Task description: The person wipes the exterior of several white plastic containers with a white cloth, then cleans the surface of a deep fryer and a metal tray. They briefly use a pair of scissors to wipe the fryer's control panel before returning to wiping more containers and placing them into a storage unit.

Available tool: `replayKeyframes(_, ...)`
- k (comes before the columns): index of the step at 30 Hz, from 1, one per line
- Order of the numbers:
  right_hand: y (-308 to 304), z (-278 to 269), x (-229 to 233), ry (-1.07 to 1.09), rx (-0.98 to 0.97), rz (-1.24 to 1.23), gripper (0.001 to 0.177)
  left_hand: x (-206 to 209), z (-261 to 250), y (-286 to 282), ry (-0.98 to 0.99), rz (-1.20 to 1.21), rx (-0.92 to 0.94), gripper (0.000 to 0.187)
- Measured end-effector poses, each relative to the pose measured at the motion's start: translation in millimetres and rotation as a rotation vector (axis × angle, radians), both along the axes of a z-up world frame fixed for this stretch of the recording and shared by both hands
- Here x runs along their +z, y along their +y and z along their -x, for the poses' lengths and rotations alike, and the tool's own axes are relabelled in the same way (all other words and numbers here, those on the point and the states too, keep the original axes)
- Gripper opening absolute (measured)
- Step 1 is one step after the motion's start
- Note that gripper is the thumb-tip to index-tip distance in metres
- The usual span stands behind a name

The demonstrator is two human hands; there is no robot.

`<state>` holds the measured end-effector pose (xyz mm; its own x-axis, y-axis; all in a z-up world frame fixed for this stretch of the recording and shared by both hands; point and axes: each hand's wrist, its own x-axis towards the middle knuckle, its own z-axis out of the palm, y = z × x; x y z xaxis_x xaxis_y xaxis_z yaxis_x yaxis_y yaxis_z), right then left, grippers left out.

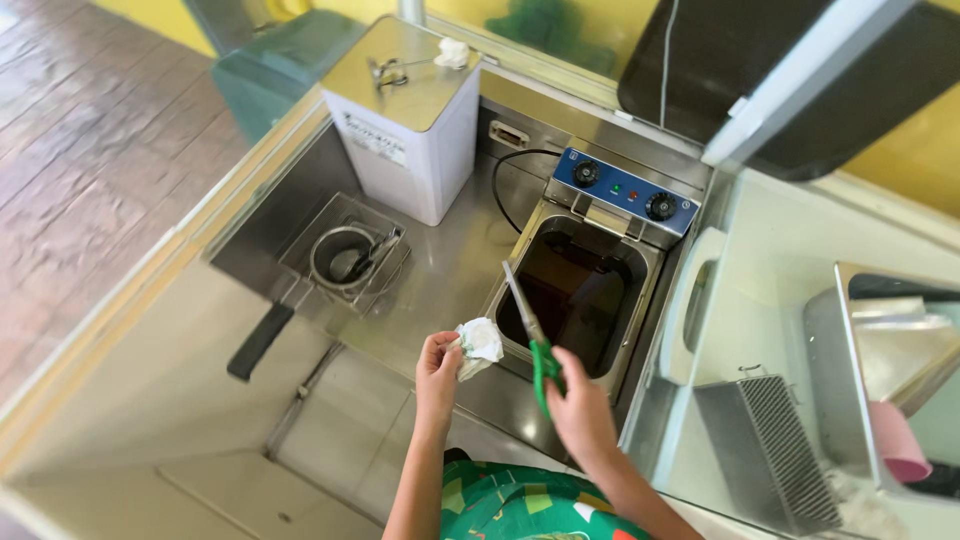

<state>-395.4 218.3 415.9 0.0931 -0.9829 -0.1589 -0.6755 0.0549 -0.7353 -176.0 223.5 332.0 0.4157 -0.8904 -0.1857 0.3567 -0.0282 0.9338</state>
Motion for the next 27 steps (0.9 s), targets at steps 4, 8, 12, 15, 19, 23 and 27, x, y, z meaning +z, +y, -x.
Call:
replayKeyframes(4,-40,-7,7,0.127,-0.256,0.344,0.05,-27,-48,-55,-0.07,-0.136,-0.155,0.013)
replayKeyframes(8,-65,-11,9,0.09,-0.539,0.161,0.052,-24,-70,-120,-0.31,-0.149,-0.297,0.018)
replayKeyframes(12,-57,-7,-15,-0.037,-0.695,0.014,0.052,3,-31,-226,-0.552,0.023,-0.509,0.021)
replayKeyframes(15,-26,0,-64,-0.105,-0.756,-0.067,0.055,15,48,-299,-0.689,0.218,-0.731,0.025)
replayKeyframes(19,15,20,-165,-0.204,-0.784,0.123,0.061,-1,161,-391,-0.701,0.472,-0.766,0.033)
replayKeyframes(23,24,46,-228,-0.275,-0.727,0.298,0.068,-35,246,-453,-0.953,0.619,-0.654,0.038)
replayKeyframes(27,17,59,-239,-0.348,-0.877,0.406,0.063,-68,285,-468,-1.362,0.712,-0.735,0.04)
